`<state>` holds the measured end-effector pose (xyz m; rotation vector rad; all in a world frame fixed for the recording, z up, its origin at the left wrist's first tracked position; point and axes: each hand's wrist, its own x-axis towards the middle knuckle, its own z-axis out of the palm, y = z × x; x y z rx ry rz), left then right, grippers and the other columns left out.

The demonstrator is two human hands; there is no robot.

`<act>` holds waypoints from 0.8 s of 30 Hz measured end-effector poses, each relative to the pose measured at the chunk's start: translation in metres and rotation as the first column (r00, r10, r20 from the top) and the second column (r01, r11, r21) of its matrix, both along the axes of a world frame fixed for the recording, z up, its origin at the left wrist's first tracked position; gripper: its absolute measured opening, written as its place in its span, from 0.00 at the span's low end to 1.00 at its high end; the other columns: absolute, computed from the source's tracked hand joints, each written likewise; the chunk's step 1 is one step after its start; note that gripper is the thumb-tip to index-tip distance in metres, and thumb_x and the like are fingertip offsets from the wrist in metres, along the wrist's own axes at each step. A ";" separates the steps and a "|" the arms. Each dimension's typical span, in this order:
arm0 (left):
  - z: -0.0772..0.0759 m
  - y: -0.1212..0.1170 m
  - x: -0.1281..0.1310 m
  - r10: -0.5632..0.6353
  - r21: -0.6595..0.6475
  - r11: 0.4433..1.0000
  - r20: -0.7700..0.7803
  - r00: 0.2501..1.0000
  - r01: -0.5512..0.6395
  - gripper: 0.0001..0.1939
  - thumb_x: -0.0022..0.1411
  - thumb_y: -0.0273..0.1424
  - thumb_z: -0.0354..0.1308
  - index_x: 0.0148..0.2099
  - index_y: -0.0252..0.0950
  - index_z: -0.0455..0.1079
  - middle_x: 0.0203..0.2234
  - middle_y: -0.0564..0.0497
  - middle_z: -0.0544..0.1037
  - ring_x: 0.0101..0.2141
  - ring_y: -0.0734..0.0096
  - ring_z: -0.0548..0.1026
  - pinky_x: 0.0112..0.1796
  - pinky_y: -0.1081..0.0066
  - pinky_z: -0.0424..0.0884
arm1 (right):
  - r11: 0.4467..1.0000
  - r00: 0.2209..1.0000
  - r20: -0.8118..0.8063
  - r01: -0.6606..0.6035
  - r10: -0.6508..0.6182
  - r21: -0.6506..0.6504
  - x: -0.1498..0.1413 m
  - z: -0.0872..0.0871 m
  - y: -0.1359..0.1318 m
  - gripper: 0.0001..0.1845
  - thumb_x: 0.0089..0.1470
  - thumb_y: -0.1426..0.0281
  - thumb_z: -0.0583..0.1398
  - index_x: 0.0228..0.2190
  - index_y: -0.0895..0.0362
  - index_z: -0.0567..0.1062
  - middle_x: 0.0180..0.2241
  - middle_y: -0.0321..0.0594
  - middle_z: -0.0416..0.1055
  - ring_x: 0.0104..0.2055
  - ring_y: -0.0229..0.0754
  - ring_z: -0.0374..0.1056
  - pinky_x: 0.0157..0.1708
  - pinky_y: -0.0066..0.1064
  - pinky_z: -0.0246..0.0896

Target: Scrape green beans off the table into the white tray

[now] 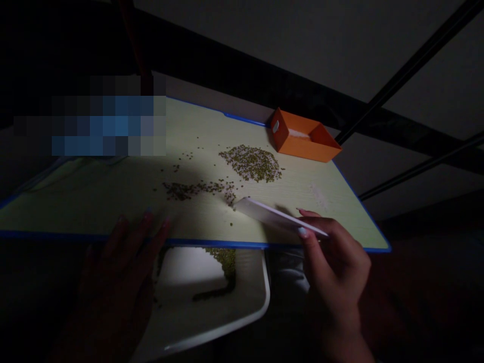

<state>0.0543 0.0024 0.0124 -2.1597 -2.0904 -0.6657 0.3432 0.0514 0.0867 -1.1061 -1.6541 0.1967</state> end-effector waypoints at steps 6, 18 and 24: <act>-0.002 0.000 -0.003 0.014 -0.017 1.000 -0.042 0.999 -0.015 0.39 0.63 0.27 0.44 0.70 0.60 0.36 0.71 0.51 0.55 0.72 0.49 0.46 0.63 0.29 0.58 | 0.997 0.997 -0.029 -0.069 0.069 -0.025 0.000 0.003 -0.005 0.08 0.58 0.76 0.62 0.34 0.52 0.80 0.33 0.34 0.82 0.37 0.42 0.79 0.52 0.44 0.71; -0.002 -0.002 -0.001 0.011 -0.014 1.000 -0.022 1.000 -0.012 0.37 0.64 0.28 0.44 0.70 0.59 0.37 0.72 0.53 0.53 0.72 0.51 0.45 0.64 0.32 0.56 | 0.970 0.972 -0.040 -0.234 0.232 -0.062 0.000 0.007 -0.010 0.10 0.59 0.77 0.61 0.36 0.51 0.80 0.35 0.33 0.83 0.35 0.42 0.78 0.58 0.49 0.66; -0.001 -0.001 -0.001 0.006 -0.022 1.000 -0.019 1.000 -0.007 0.38 0.63 0.27 0.45 0.70 0.60 0.37 0.71 0.51 0.55 0.72 0.50 0.46 0.63 0.31 0.58 | 0.960 0.962 -0.047 -0.273 0.270 -0.061 0.001 0.009 -0.014 0.11 0.59 0.78 0.61 0.37 0.51 0.80 0.37 0.32 0.83 0.36 0.40 0.78 0.59 0.48 0.64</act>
